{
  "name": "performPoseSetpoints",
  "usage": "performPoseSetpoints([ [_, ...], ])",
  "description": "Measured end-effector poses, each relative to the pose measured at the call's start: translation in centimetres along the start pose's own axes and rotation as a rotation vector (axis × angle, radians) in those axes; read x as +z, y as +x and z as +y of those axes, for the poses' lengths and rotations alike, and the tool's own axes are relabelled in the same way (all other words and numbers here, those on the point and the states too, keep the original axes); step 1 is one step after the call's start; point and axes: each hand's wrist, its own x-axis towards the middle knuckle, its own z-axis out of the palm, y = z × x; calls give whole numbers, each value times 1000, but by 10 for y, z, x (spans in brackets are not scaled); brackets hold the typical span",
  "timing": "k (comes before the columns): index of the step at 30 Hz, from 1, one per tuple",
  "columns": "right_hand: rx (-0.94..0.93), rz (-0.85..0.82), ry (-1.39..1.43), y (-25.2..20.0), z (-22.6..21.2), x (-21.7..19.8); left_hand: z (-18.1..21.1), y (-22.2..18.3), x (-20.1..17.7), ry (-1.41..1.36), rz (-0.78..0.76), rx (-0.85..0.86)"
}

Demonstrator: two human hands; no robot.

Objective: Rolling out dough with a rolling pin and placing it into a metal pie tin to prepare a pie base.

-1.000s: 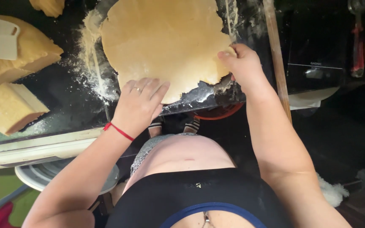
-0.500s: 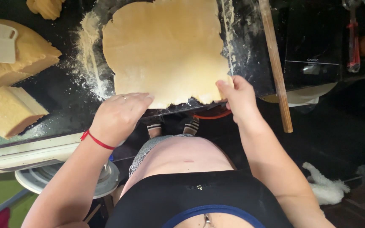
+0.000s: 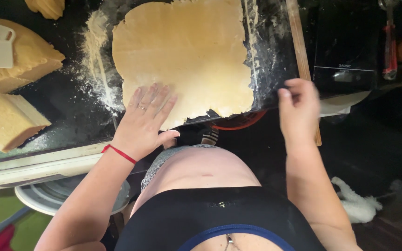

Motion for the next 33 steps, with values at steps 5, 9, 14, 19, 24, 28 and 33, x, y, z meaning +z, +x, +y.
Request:
performPoseSetpoints([
  [5, 1, 170, -581, -5, 10, -40, 0, 4, -12, 46, -197, 3],
  [9, -17, 123, -573, -16, 49, -39, -1, 4, -13, 52, -240, -15],
  [14, -125, 173, -452, -34, 74, -40, -4, 14, -55, -140, -174, -227],
  [19, -379, 57, -528, -33, 86, -68, -8, -11, -87, -101, 69, -484],
  [24, -799, 91, -584, -10, 77, -50, 0, -24, -96, 17, 146, -533],
  [28, -1041, -57, -411, 17, 44, -12, 10, -34, -87, 70, 108, -515],
  [33, -1154, -150, -358, 33, 31, 15, 28, -48, -68, 149, 26, -502],
])
